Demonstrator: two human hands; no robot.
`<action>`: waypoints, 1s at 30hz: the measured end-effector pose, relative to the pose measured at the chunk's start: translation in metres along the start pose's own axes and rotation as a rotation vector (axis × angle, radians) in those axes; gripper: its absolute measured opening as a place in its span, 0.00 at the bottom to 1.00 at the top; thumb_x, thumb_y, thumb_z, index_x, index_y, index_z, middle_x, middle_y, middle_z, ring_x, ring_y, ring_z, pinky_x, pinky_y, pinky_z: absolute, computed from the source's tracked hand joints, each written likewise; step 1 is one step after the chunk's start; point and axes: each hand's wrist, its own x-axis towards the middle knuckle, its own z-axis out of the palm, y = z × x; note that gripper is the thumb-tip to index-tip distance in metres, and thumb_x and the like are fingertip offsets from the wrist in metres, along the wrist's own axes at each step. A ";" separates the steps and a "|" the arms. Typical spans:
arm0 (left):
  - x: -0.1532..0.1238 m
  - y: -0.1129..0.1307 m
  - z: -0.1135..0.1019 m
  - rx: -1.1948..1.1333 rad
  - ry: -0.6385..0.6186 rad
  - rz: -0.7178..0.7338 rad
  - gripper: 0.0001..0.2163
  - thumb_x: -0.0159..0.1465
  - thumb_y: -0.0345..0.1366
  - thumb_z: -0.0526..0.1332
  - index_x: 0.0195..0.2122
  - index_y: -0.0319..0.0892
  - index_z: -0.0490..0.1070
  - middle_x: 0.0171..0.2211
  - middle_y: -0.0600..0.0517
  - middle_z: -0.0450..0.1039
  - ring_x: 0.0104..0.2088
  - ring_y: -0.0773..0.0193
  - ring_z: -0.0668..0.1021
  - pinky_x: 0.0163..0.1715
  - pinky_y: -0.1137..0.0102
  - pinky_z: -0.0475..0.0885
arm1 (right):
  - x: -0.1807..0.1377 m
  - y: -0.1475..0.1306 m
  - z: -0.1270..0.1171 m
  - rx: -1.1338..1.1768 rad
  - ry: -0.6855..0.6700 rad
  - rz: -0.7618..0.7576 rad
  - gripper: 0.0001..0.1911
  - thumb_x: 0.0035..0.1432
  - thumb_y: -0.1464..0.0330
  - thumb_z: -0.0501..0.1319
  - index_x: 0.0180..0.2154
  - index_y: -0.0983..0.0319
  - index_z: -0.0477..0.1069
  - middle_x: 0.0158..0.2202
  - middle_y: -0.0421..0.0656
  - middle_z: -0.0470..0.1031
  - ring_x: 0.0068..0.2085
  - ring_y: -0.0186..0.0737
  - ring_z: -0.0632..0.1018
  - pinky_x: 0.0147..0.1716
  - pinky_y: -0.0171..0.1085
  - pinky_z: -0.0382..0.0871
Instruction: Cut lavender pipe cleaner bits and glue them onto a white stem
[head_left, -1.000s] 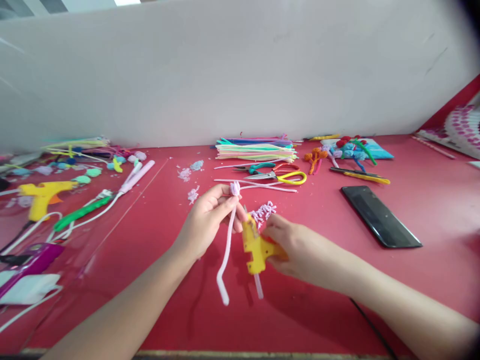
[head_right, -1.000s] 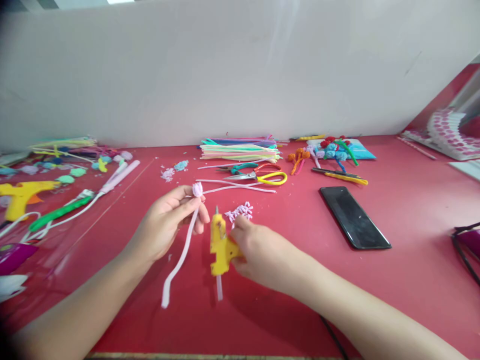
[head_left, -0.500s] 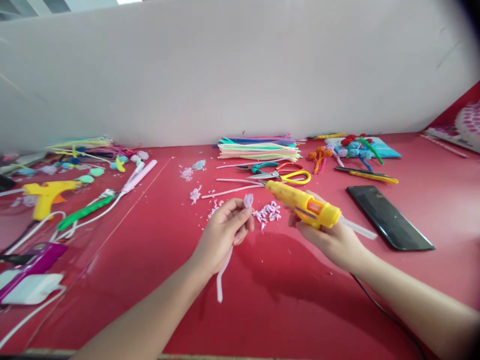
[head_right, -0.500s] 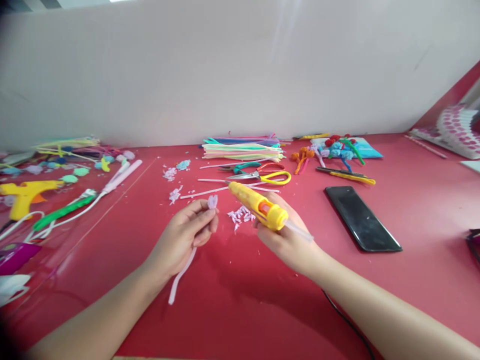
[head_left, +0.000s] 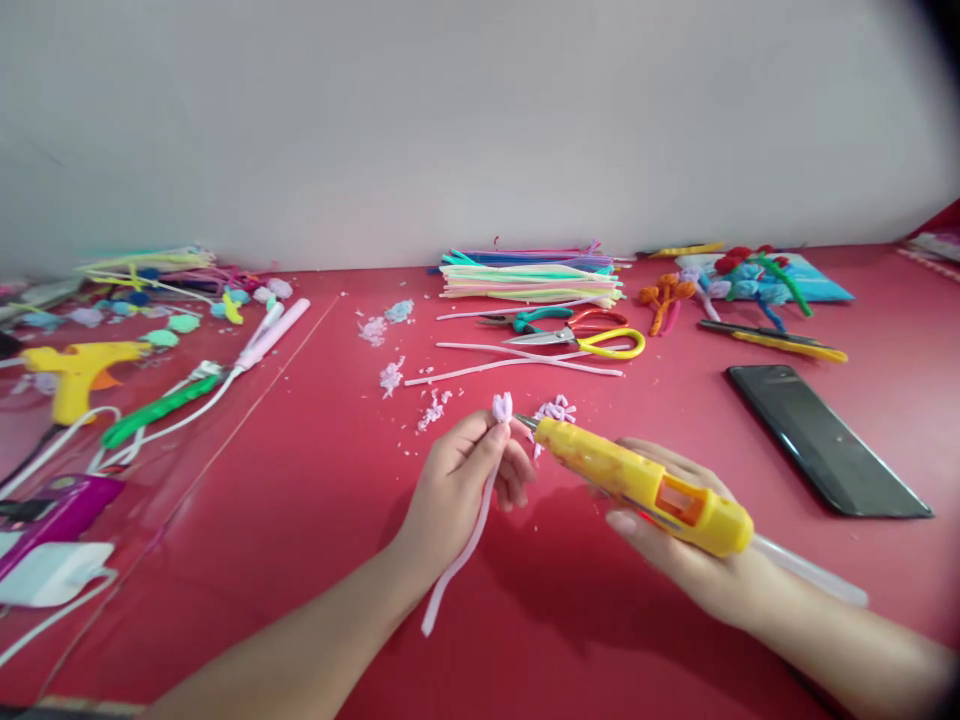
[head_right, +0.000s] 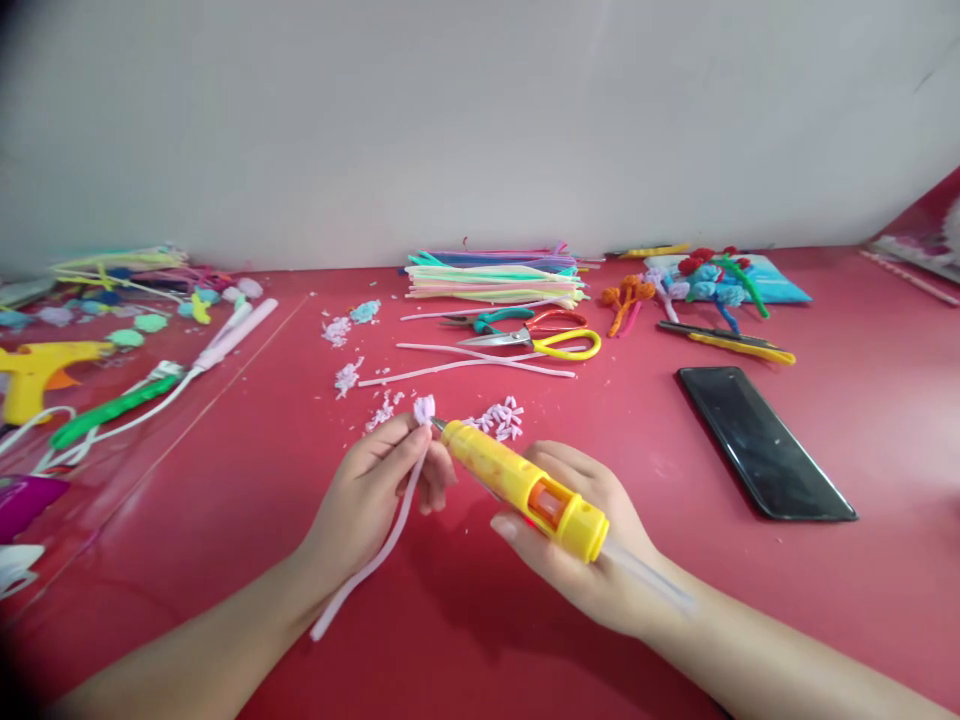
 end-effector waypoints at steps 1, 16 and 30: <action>0.000 0.000 0.000 -0.001 -0.006 0.000 0.11 0.64 0.42 0.53 0.32 0.40 0.66 0.23 0.52 0.73 0.19 0.69 0.73 0.18 0.75 0.66 | 0.000 0.000 0.000 -0.006 0.006 0.002 0.06 0.58 0.64 0.57 0.33 0.59 0.68 0.28 0.41 0.72 0.28 0.37 0.75 0.26 0.33 0.70; -0.004 0.004 0.006 -0.024 -0.042 -0.017 0.09 0.66 0.39 0.51 0.33 0.40 0.64 0.23 0.54 0.73 0.18 0.70 0.73 0.18 0.76 0.64 | 0.000 -0.005 -0.002 -0.025 -0.020 0.045 0.10 0.58 0.62 0.57 0.29 0.61 0.66 0.24 0.40 0.69 0.25 0.34 0.71 0.24 0.33 0.66; -0.005 0.005 0.008 -0.041 -0.039 -0.008 0.08 0.66 0.38 0.50 0.34 0.40 0.63 0.22 0.55 0.72 0.17 0.71 0.72 0.17 0.77 0.64 | 0.001 -0.005 0.001 -0.066 -0.016 0.044 0.12 0.58 0.59 0.56 0.28 0.60 0.66 0.24 0.41 0.68 0.24 0.35 0.70 0.24 0.34 0.64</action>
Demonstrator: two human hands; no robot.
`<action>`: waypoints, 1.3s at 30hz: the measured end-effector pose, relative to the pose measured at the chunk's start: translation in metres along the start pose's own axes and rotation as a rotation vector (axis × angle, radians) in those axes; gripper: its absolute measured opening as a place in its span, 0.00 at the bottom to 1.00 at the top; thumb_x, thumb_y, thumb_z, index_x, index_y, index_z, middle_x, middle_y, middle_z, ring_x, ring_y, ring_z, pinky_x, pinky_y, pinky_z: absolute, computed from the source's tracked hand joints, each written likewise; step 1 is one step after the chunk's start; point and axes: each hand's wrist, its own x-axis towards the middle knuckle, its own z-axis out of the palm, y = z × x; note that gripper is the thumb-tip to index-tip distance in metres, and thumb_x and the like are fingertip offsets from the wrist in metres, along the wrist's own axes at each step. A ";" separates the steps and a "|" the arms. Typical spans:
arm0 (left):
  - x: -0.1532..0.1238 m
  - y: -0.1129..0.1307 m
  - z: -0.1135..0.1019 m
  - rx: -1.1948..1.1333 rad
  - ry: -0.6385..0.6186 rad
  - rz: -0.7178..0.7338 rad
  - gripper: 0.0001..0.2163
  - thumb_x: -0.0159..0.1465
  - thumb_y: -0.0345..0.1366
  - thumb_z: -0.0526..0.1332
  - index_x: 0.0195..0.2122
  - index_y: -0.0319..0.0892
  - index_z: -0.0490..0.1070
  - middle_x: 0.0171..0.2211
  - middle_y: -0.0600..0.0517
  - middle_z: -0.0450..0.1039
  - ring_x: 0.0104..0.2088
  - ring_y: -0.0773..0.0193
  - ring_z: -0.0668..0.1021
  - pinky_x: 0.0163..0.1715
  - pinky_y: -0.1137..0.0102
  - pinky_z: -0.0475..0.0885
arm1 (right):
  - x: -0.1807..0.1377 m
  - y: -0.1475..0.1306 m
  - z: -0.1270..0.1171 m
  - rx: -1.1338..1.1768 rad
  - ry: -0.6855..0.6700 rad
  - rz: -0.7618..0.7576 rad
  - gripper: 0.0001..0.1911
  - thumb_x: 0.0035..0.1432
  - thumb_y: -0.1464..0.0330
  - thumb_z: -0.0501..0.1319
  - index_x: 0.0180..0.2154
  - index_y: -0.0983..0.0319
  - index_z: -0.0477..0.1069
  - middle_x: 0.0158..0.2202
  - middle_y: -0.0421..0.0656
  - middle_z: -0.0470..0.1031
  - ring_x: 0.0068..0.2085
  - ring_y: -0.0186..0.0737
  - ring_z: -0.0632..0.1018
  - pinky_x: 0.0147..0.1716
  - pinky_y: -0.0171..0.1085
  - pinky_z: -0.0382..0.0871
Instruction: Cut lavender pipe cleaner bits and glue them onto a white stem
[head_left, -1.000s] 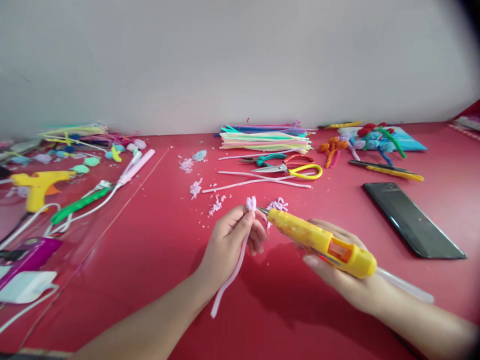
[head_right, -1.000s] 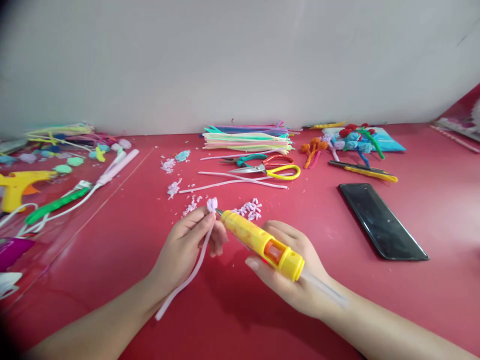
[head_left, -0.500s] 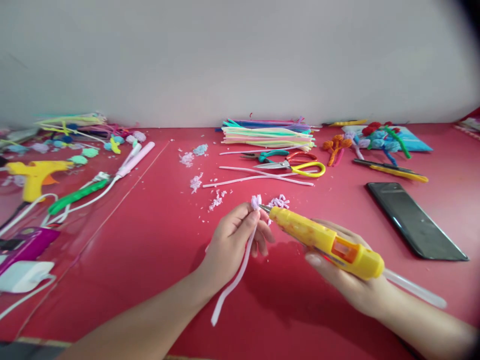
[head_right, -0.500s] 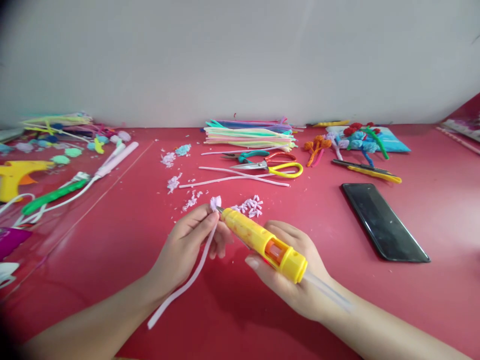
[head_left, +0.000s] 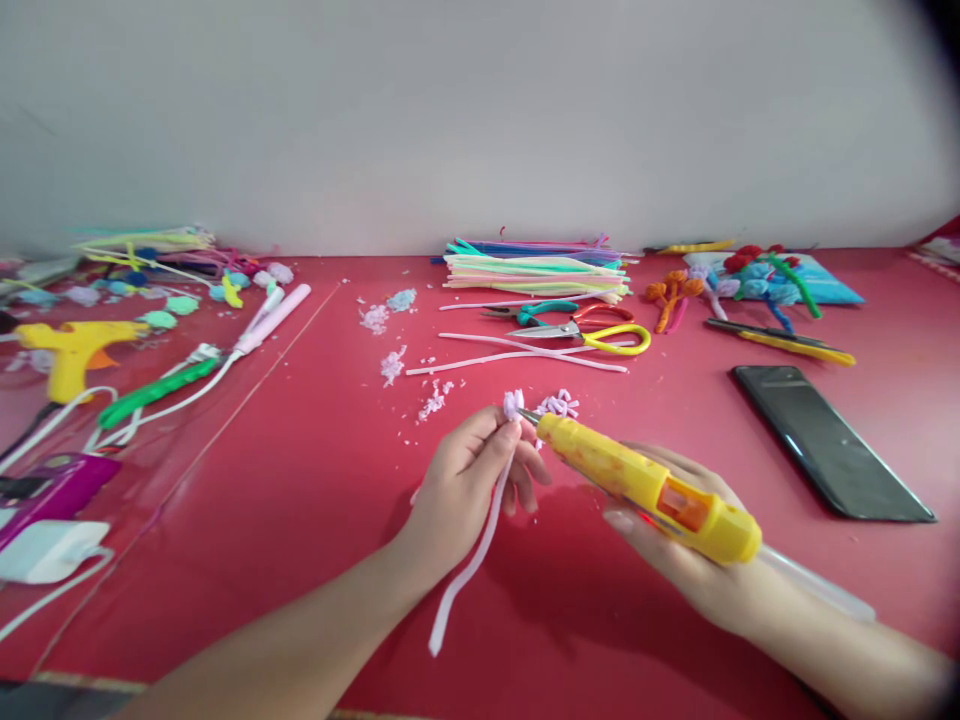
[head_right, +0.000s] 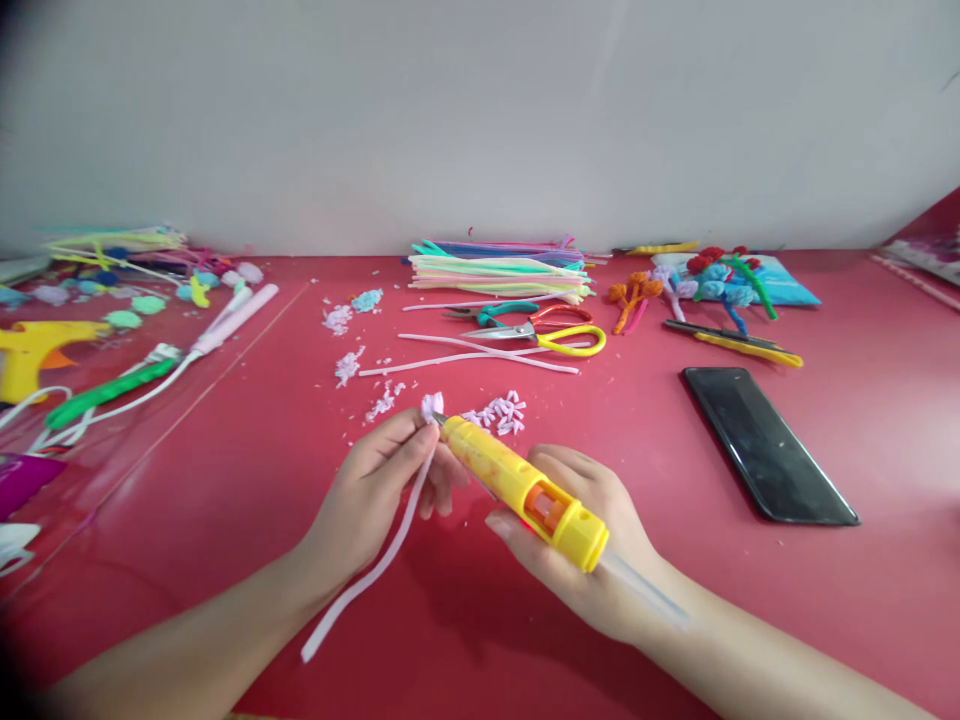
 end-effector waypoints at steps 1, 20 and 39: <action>0.000 0.000 0.000 0.001 -0.001 0.001 0.09 0.66 0.38 0.50 0.34 0.40 0.63 0.22 0.55 0.72 0.17 0.71 0.72 0.17 0.77 0.64 | 0.000 0.000 0.000 -0.002 0.003 -0.002 0.13 0.58 0.59 0.56 0.27 0.60 0.66 0.23 0.41 0.67 0.24 0.35 0.70 0.23 0.34 0.64; 0.000 -0.001 0.000 0.009 0.011 0.005 0.09 0.66 0.38 0.51 0.33 0.40 0.64 0.23 0.54 0.72 0.17 0.71 0.73 0.17 0.77 0.64 | -0.006 0.007 0.005 -0.006 -0.005 0.067 0.10 0.57 0.60 0.58 0.30 0.60 0.68 0.25 0.41 0.70 0.25 0.35 0.72 0.23 0.33 0.65; -0.001 -0.001 -0.001 0.121 0.058 0.023 0.10 0.65 0.42 0.50 0.33 0.42 0.64 0.24 0.54 0.73 0.18 0.69 0.72 0.17 0.75 0.64 | -0.006 0.004 0.004 -0.038 -0.019 0.084 0.11 0.56 0.60 0.58 0.28 0.60 0.67 0.23 0.40 0.70 0.23 0.35 0.71 0.21 0.33 0.63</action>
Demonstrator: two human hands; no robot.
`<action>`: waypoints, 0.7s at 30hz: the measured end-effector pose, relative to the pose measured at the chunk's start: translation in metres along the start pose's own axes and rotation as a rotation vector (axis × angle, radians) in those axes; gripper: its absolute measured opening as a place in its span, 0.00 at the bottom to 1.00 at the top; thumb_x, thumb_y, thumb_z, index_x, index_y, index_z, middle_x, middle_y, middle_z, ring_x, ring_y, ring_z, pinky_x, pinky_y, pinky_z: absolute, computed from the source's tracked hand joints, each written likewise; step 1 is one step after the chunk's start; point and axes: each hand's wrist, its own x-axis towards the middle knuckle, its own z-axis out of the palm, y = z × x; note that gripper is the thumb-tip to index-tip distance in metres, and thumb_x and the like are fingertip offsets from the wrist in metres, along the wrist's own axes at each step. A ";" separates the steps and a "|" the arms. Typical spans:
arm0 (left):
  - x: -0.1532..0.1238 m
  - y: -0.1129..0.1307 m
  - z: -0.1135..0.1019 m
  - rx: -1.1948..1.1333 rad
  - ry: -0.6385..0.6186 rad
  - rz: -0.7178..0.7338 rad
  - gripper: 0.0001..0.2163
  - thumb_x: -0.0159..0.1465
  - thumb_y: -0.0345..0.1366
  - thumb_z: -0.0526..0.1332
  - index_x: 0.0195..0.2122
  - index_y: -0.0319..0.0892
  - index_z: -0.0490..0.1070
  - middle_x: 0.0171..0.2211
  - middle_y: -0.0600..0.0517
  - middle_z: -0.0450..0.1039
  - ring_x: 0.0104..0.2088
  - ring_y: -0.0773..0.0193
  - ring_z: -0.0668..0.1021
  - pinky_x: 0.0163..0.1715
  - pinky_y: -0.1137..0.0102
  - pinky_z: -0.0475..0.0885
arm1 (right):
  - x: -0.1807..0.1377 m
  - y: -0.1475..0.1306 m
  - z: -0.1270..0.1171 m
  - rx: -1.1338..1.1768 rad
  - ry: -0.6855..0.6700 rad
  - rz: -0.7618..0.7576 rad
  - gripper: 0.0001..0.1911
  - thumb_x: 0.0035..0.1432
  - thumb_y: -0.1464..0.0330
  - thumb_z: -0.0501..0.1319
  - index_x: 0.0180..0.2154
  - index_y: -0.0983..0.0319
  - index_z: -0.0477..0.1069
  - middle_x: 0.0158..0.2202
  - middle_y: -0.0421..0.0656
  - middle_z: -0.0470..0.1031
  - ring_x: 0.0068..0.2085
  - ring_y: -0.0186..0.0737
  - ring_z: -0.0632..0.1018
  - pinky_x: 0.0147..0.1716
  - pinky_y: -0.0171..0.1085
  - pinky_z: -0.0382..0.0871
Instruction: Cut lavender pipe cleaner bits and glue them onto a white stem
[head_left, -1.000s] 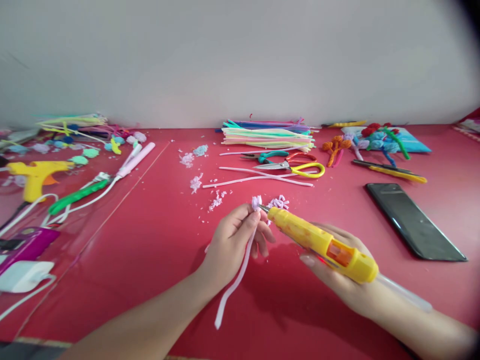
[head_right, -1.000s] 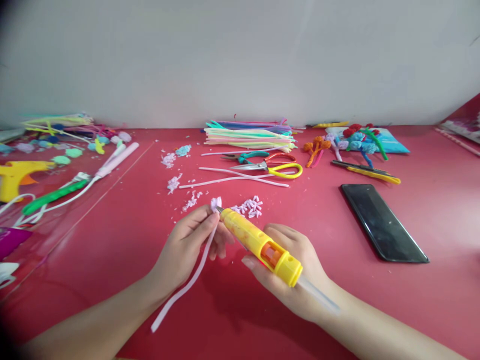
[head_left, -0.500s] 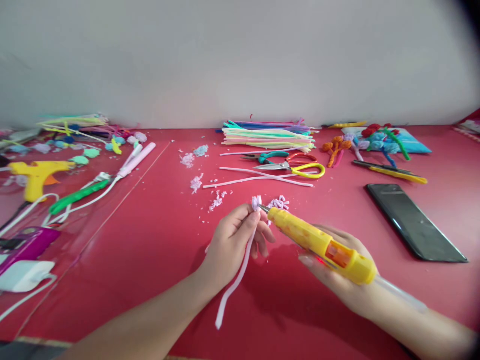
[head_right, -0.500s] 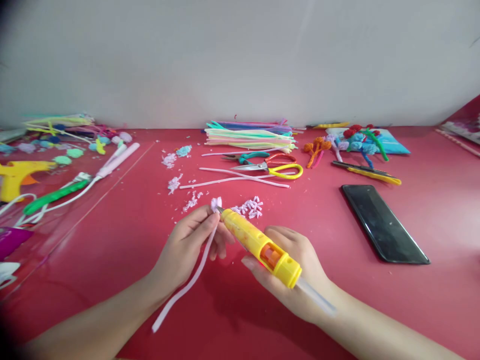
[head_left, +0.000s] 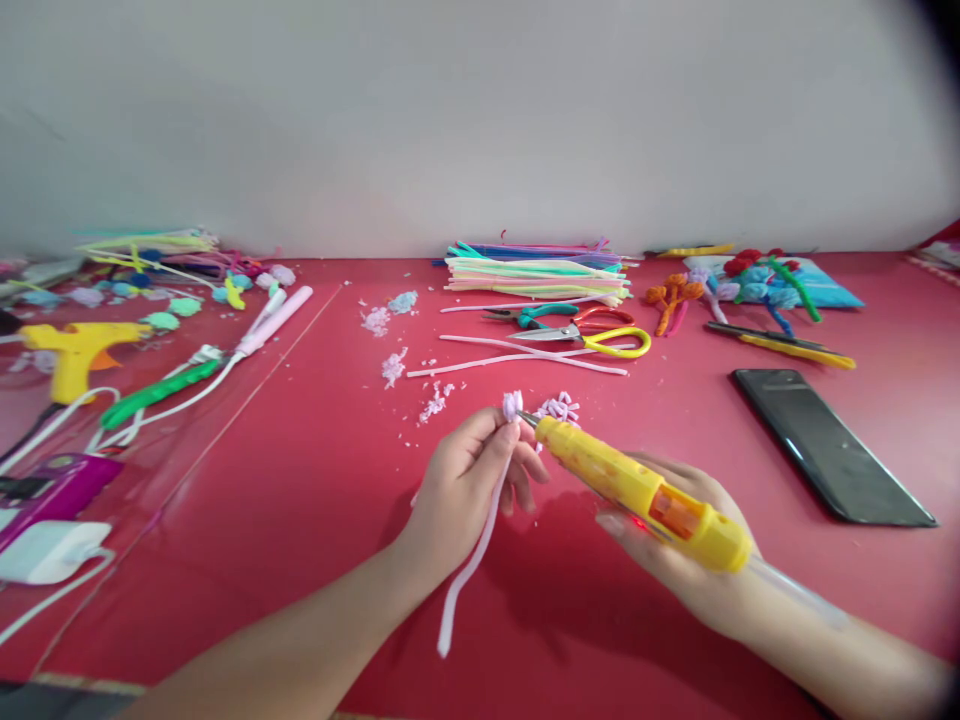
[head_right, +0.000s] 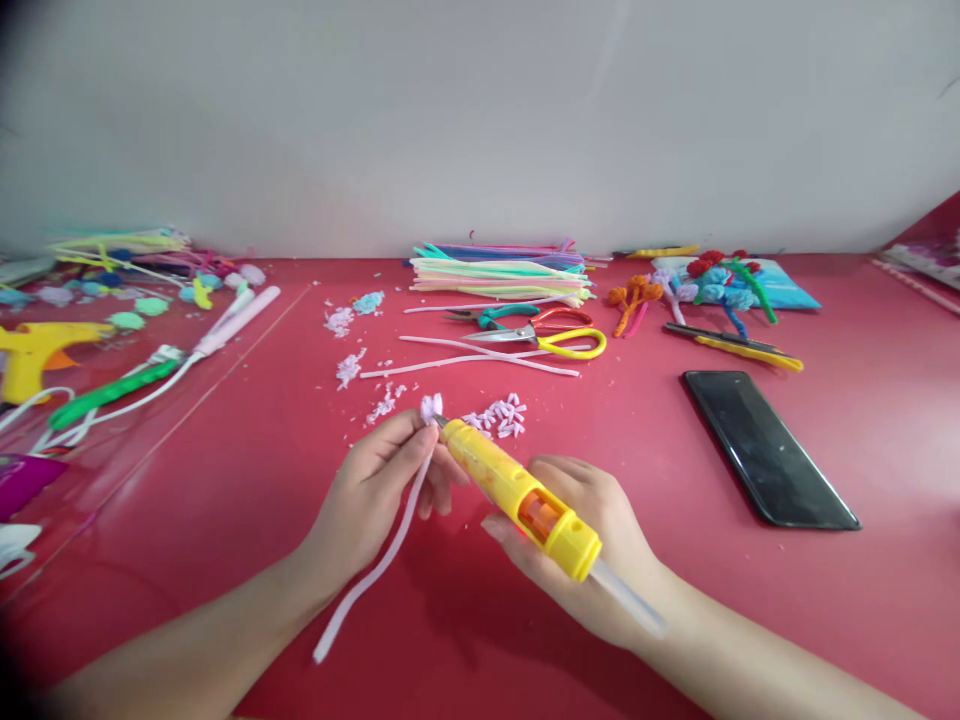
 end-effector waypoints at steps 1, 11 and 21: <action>0.000 0.000 -0.001 0.053 0.018 0.020 0.11 0.65 0.42 0.50 0.32 0.42 0.65 0.24 0.54 0.73 0.18 0.69 0.72 0.17 0.75 0.64 | 0.000 -0.001 0.000 0.001 0.001 0.000 0.11 0.56 0.60 0.58 0.28 0.60 0.67 0.23 0.40 0.70 0.22 0.35 0.71 0.21 0.33 0.63; 0.012 0.005 -0.019 0.293 0.223 0.227 0.11 0.64 0.42 0.53 0.34 0.42 0.70 0.26 0.53 0.71 0.22 0.69 0.72 0.25 0.74 0.67 | 0.007 -0.004 -0.005 0.017 0.019 0.047 0.08 0.56 0.62 0.58 0.29 0.59 0.65 0.23 0.39 0.67 0.22 0.33 0.69 0.20 0.33 0.62; 0.006 0.018 -0.021 0.233 0.182 0.224 0.05 0.64 0.38 0.55 0.36 0.43 0.65 0.29 0.54 0.74 0.20 0.72 0.69 0.21 0.76 0.64 | 0.009 -0.007 0.013 -0.137 -0.418 -0.133 0.17 0.47 0.74 0.60 0.42 0.63 0.67 0.39 0.46 0.67 0.40 0.42 0.70 0.42 0.40 0.67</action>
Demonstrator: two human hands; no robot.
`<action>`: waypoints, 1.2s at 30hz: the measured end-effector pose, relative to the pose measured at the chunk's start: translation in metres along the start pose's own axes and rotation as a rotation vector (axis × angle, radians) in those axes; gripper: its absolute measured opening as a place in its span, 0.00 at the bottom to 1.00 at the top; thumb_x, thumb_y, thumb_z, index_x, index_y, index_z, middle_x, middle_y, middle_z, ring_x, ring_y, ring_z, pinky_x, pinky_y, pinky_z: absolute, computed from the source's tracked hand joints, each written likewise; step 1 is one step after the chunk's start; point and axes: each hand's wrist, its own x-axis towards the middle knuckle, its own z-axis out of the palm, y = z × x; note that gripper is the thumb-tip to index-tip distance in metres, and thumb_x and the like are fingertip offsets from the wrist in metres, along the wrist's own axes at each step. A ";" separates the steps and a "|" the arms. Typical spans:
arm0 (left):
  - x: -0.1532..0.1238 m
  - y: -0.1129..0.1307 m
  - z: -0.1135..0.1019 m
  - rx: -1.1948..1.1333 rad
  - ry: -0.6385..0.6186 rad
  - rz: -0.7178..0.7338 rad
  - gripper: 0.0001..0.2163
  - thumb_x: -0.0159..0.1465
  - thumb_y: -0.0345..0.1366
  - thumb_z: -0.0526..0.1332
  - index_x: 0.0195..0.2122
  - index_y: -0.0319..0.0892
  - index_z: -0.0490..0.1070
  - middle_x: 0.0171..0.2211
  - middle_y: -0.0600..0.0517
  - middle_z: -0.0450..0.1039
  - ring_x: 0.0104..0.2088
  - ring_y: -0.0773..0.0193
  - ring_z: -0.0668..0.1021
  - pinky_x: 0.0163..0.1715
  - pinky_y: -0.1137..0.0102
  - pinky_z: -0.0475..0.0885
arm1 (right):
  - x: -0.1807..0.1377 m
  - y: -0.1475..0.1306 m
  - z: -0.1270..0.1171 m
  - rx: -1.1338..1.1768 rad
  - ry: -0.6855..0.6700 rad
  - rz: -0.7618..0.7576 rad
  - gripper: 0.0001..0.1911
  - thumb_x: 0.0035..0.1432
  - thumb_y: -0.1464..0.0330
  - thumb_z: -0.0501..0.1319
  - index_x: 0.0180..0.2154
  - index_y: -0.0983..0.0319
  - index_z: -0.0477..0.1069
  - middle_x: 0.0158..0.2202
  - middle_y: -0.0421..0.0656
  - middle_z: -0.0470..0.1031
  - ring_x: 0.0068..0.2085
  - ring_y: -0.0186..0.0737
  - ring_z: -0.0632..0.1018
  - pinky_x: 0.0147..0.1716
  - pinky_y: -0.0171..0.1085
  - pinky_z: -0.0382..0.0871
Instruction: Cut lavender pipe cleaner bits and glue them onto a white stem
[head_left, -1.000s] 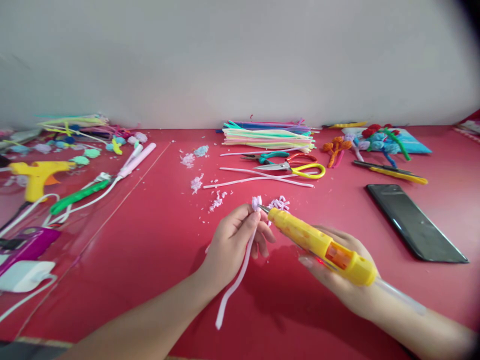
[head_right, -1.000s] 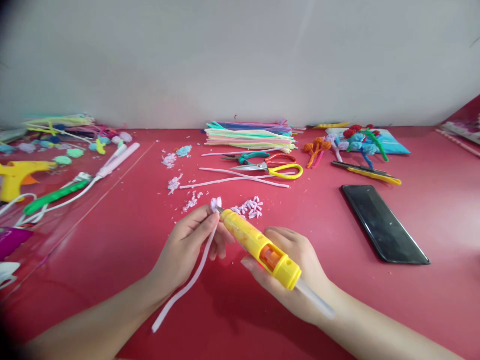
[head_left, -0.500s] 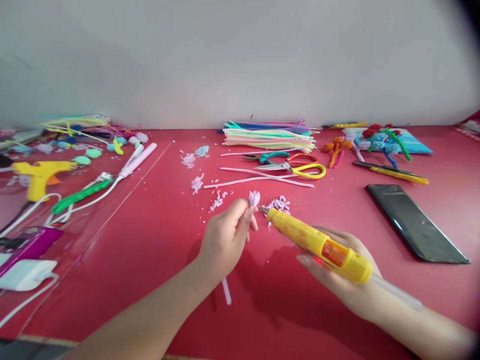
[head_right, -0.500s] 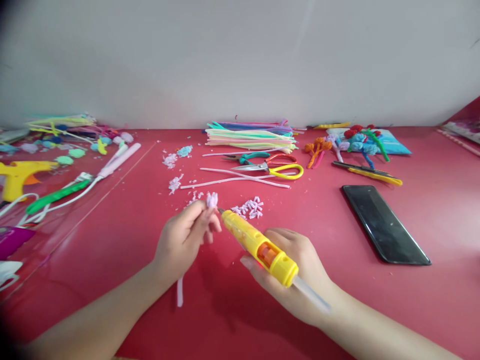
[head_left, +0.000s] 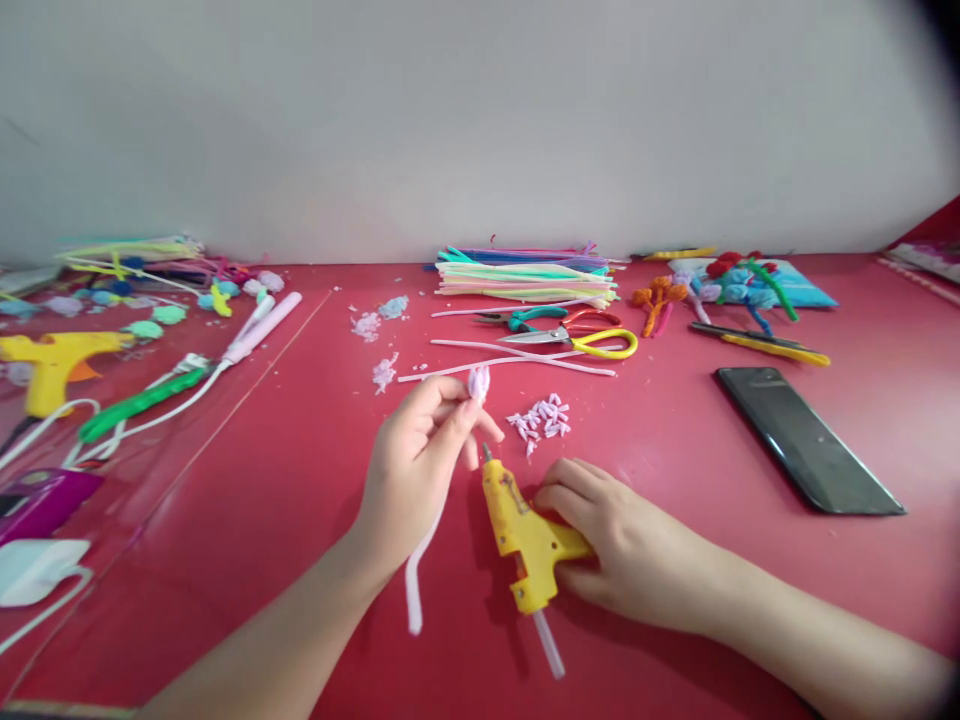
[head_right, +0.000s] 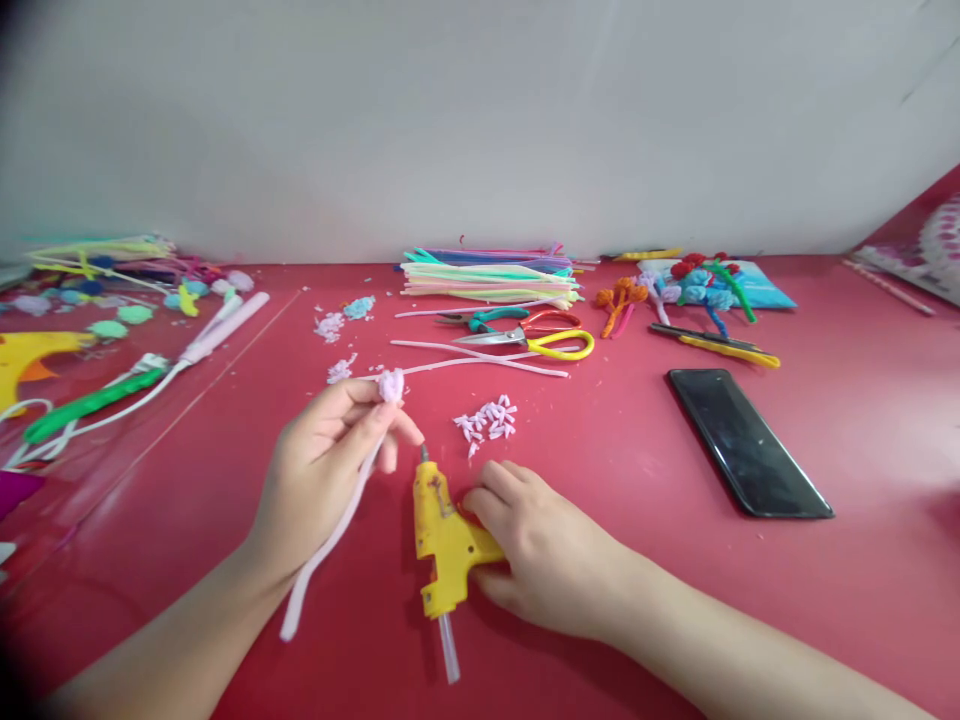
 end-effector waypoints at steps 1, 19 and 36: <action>-0.001 0.001 0.001 -0.010 -0.024 -0.017 0.06 0.64 0.39 0.55 0.35 0.43 0.66 0.29 0.53 0.73 0.21 0.71 0.71 0.22 0.75 0.64 | 0.000 0.000 0.001 -0.019 -0.001 -0.007 0.18 0.47 0.74 0.60 0.44 0.63 0.67 0.40 0.47 0.68 0.41 0.43 0.69 0.44 0.42 0.66; -0.011 -0.005 0.012 -0.401 -0.229 -0.318 0.05 0.59 0.37 0.62 0.31 0.40 0.70 0.24 0.57 0.62 0.25 0.73 0.63 0.25 0.78 0.59 | 0.032 0.057 -0.009 -0.336 0.395 0.097 0.07 0.58 0.70 0.55 0.36 0.63 0.71 0.34 0.49 0.70 0.39 0.46 0.70 0.40 0.45 0.66; -0.018 0.005 0.016 -0.294 -0.321 -0.324 0.06 0.60 0.37 0.60 0.28 0.41 0.67 0.21 0.58 0.60 0.22 0.73 0.61 0.23 0.77 0.57 | 0.000 0.001 -0.033 0.327 0.400 0.132 0.06 0.59 0.71 0.56 0.34 0.60 0.72 0.34 0.40 0.73 0.36 0.34 0.74 0.38 0.34 0.67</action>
